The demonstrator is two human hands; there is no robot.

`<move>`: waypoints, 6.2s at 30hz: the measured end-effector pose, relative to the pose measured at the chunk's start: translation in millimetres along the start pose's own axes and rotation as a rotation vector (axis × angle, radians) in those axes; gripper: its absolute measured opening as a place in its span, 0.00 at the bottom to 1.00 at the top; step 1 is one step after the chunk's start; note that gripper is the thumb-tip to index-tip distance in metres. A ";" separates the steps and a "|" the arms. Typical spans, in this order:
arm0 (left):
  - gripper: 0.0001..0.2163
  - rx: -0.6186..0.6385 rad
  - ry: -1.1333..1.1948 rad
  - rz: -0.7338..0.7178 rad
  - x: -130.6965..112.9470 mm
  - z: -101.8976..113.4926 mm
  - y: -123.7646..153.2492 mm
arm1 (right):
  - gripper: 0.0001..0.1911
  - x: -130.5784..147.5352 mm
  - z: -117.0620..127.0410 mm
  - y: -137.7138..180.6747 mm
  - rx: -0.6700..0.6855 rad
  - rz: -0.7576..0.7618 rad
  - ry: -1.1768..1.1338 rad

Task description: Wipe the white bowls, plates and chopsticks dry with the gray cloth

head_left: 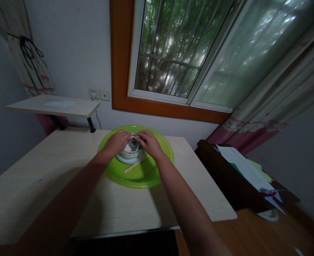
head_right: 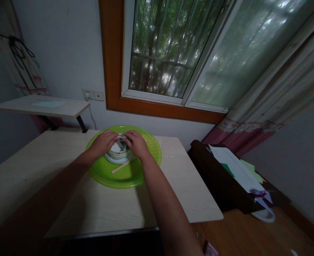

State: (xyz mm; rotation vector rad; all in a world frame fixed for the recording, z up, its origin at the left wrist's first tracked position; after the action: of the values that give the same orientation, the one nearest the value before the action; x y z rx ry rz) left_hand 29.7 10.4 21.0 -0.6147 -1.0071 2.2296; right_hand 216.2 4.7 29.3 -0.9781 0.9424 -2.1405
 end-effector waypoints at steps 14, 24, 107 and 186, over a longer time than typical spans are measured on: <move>0.13 -0.066 -0.106 0.095 2.0 6.0 -0.2 | 0.07 2.0 13.7 -2.4 -0.222 -0.060 0.109; 0.13 -0.062 -0.142 0.060 2.5 5.0 0.1 | 0.10 15.4 10.0 -2.8 -0.128 0.056 -0.022; 0.11 -0.458 -0.087 0.466 30.6 26.7 1.9 | 0.16 -53.9 40.9 8.3 -0.557 -0.359 0.447; 0.12 -0.353 -0.055 0.489 24.4 17.3 3.2 | 0.11 -47.6 15.6 5.3 -0.232 -0.387 0.142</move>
State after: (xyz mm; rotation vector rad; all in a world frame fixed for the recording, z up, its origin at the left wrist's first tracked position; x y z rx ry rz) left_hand 0.6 16.9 25.1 -1.0533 -1.4162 2.5074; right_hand 256.1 31.6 14.4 -1.2155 1.1686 -2.4866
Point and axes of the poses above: each hand's wrist, its own y-axis away from the middle knuckle, its own z-axis out of the back of the hand, x = y × z, the point moved 3 cm from there along -y, towards the middle knuckle, and after that the axes turned 14 degrees about -x, right-handed, at the moved point
